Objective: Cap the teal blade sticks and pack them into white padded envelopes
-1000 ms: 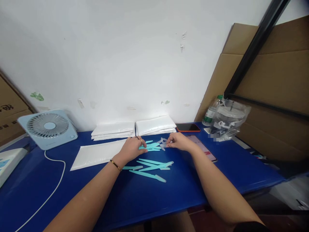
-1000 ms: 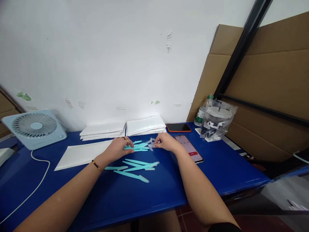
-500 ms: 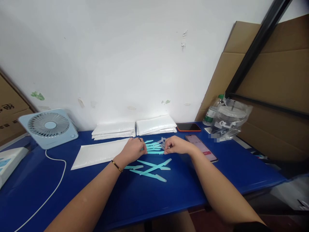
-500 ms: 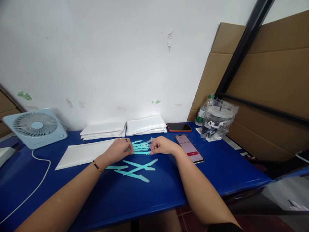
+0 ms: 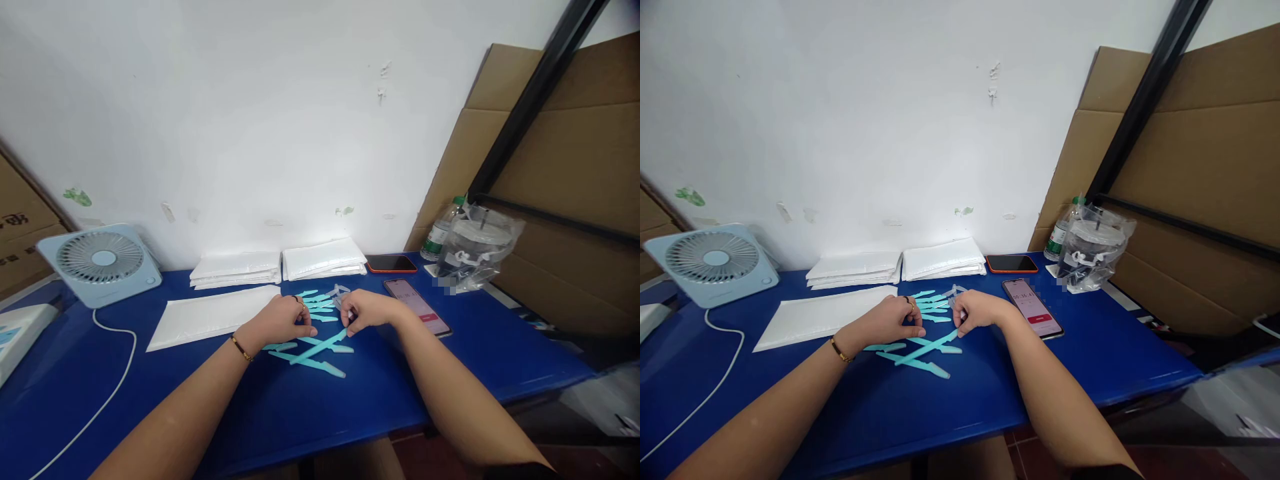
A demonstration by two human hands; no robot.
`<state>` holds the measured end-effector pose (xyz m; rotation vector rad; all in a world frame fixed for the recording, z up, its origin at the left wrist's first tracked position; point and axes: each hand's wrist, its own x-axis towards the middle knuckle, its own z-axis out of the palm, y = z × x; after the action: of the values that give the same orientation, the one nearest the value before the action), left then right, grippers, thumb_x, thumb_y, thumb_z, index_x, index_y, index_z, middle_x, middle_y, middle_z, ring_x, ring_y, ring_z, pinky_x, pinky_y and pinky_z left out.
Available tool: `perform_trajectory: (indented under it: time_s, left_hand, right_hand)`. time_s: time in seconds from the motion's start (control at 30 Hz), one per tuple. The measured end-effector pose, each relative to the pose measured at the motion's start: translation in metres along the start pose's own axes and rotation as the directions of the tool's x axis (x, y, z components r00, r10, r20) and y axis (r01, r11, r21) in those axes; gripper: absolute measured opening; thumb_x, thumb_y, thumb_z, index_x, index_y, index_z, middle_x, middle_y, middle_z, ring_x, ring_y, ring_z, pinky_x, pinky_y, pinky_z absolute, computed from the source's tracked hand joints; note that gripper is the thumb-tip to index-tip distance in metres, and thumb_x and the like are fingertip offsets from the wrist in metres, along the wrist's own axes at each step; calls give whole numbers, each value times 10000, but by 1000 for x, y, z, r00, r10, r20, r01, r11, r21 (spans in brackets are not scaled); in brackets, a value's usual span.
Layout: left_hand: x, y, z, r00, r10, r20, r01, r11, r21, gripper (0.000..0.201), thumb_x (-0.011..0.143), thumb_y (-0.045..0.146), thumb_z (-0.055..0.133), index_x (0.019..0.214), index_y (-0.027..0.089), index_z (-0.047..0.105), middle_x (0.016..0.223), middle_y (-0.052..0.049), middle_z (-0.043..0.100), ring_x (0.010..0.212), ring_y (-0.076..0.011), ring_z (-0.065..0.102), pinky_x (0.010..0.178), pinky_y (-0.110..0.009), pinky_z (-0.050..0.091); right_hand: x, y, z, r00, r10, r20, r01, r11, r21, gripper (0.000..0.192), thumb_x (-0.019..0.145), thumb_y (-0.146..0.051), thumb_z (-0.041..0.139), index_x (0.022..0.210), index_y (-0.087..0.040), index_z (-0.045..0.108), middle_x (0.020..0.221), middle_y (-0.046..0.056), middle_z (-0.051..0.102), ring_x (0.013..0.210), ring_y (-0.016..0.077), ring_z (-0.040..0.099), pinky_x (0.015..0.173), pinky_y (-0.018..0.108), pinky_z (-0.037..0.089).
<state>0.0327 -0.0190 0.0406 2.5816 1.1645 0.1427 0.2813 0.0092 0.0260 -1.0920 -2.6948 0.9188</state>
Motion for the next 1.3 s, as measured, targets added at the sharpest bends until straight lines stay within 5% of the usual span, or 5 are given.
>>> perform_trajectory:
  time_s: [0.43, 0.67, 0.83, 1.1, 1.3]
  left_hand:
    - [11, -22, 2, 965, -109, -237, 144, 980, 134, 262, 697, 461, 655, 853, 254, 690, 835, -8, 629, 785, -187, 574, 676, -281, 349]
    - [0, -1, 0, 995, 77, 69, -78, 997, 17, 188, 671, 464, 679, 685, 278, 702, 706, 33, 608, 654, -126, 544, 644, -253, 342]
    - [7, -2, 6, 998, -31, -46, 33, 998, 46, 175, 741, 386, 618, 698, 231, 688, 752, 0, 638, 716, -150, 556, 648, -262, 343]
    - [13, -22, 4, 959, -159, -236, 193, 973, 129, 175, 743, 380, 595, 746, 227, 680, 844, -23, 630, 815, -198, 572, 740, -305, 352]
    - [-20, -44, -21, 969, -228, 96, 225, 973, 44, 345, 549, 417, 711, 848, 250, 672, 808, 7, 619, 719, -178, 569, 570, -247, 356]
  right_hand:
    - [0, 15, -6, 890, 154, -429, -166, 986, 10, 143, 673, -303, 686, 734, -175, 678, 773, 32, 620, 698, 153, 542, 598, 232, 382]
    - [-5, -4, -4, 970, 29, -239, -14, 998, 66, 186, 698, -355, 673, 750, -179, 701, 772, 22, 618, 672, 130, 547, 580, 217, 388]
    - [-1, -10, 0, 999, -16, -49, 18, 999, 47, 294, 659, -451, 701, 760, -176, 716, 709, 9, 624, 600, 112, 509, 528, 212, 353]
    - [4, 10, -1, 942, 117, -316, -91, 991, 97, 272, 695, -420, 668, 711, -151, 705, 685, 29, 636, 590, 123, 527, 530, 220, 358]
    - [4, 14, -3, 841, 128, -525, -104, 992, 75, 310, 694, -429, 667, 857, -168, 710, 818, 51, 653, 652, 136, 540, 573, 234, 393]
